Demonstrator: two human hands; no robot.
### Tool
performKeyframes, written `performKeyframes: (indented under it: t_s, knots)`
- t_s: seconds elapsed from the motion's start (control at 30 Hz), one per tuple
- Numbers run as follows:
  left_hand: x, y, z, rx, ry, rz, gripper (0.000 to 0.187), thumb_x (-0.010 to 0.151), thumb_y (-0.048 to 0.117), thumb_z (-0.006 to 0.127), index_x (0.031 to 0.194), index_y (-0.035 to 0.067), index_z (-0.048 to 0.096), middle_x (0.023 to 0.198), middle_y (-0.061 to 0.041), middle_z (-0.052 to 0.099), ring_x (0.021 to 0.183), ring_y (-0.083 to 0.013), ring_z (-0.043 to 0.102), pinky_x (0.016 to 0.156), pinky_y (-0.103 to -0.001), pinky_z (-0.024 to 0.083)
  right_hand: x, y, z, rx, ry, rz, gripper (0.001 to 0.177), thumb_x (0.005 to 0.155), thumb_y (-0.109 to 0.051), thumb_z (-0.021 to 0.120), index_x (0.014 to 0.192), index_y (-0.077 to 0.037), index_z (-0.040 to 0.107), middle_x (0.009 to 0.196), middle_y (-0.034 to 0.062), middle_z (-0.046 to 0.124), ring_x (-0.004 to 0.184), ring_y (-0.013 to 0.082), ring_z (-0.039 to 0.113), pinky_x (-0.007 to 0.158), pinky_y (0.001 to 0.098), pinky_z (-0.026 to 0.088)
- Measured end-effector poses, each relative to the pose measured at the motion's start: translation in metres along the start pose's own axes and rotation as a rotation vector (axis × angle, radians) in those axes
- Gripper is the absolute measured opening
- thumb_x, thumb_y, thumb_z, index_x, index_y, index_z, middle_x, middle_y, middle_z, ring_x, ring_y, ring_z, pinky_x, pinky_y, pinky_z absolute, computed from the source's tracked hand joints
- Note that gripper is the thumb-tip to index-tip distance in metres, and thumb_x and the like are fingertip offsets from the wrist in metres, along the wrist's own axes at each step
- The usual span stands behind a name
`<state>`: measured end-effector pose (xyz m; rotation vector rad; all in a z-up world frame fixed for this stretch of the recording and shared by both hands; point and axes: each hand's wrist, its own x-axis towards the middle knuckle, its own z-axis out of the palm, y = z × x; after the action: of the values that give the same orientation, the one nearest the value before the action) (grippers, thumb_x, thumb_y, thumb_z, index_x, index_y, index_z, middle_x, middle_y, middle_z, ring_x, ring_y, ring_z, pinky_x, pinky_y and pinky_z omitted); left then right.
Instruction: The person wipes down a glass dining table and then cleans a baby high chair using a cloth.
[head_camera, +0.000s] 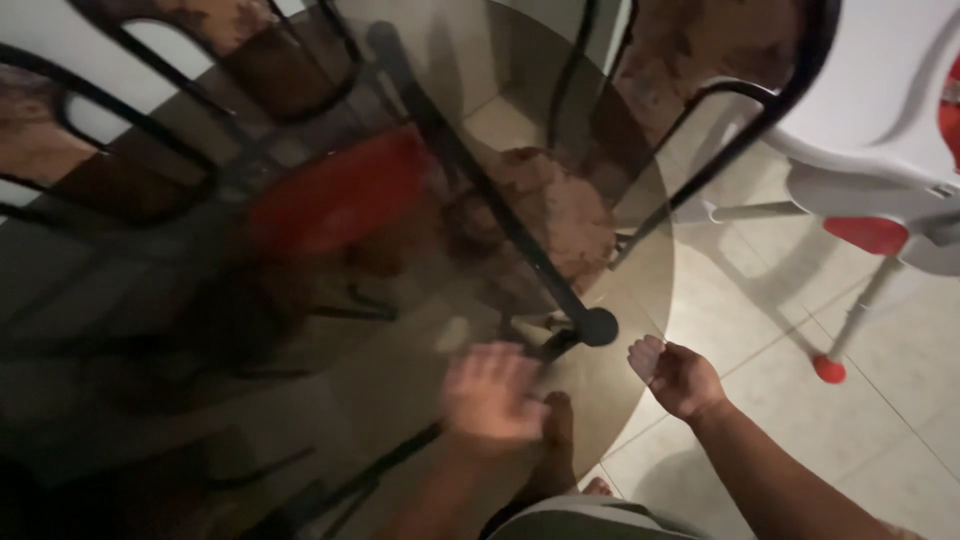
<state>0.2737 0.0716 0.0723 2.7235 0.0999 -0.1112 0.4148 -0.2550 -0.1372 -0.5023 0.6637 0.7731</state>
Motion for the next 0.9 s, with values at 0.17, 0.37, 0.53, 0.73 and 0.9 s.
performKeyframes:
  t_s: [0.17, 0.37, 0.53, 0.73, 0.9]
  knots:
    - [0.027, -0.144, -0.015, 0.294, 0.291, -0.415, 0.060, 0.092, 0.049, 0.056, 0.143, 0.017, 0.059, 0.155, -0.013, 0.049, 0.145, -0.0377, 0.041, 0.120, -0.060, 0.024, -0.011, 0.011, 0.087, -0.131, 0.281, -0.002, 0.042, 0.108, -0.024, 0.030, 0.127, 0.000, 0.059, 0.124, 0.0156, 0.067, 0.119, 0.0310, 0.062, 0.112, 0.0436, 0.044]
    - [0.138, -0.029, -0.021, 0.219, 0.066, -0.341, 0.063, 0.094, 0.052, 0.047, 0.149, 0.021, 0.047, 0.162, -0.009, 0.035, 0.148, -0.0320, 0.030, 0.119, -0.057, 0.017, 0.018, 0.002, 0.053, -0.109, 0.162, -0.038, 0.039, 0.110, -0.025, 0.036, 0.127, 0.003, 0.058, 0.122, 0.0168, 0.066, 0.115, 0.0327, 0.062, 0.109, 0.0460, 0.047]
    - [0.075, 0.056, 0.062, 0.035, 0.228, 0.265, 0.060, 0.083, 0.040, 0.064, 0.136, 0.012, 0.065, 0.148, -0.014, 0.058, 0.140, -0.0340, 0.050, 0.117, -0.056, 0.035, 0.030, -0.012, 0.021, -0.148, 0.061, -0.070, 0.039, 0.108, -0.017, 0.034, 0.127, 0.006, 0.058, 0.123, 0.0193, 0.066, 0.115, 0.0329, 0.062, 0.108, 0.0468, 0.048]
    - [0.035, -0.027, -0.008, 0.023, 0.174, 0.148, 0.059, 0.070, 0.039, 0.072, 0.121, 0.009, 0.071, 0.132, -0.017, 0.063, 0.121, -0.0364, 0.057, 0.095, -0.060, 0.040, 0.002, -0.018, 0.076, -0.131, 0.233, -0.053, 0.041, 0.109, -0.021, 0.032, 0.131, 0.003, 0.056, 0.127, 0.0178, 0.064, 0.124, 0.0318, 0.060, 0.115, 0.0454, 0.045]
    - [0.067, -0.197, -0.049, 0.291, 0.204, -0.730, 0.059, 0.104, 0.049, 0.043, 0.153, 0.017, 0.046, 0.164, -0.009, 0.037, 0.149, -0.0325, 0.034, 0.121, -0.055, 0.026, -0.005, -0.014, 0.092, -0.190, 0.190, -0.025, 0.044, 0.108, -0.021, 0.028, 0.131, 0.006, 0.055, 0.130, 0.0179, 0.064, 0.126, 0.0348, 0.058, 0.117, 0.0457, 0.042]
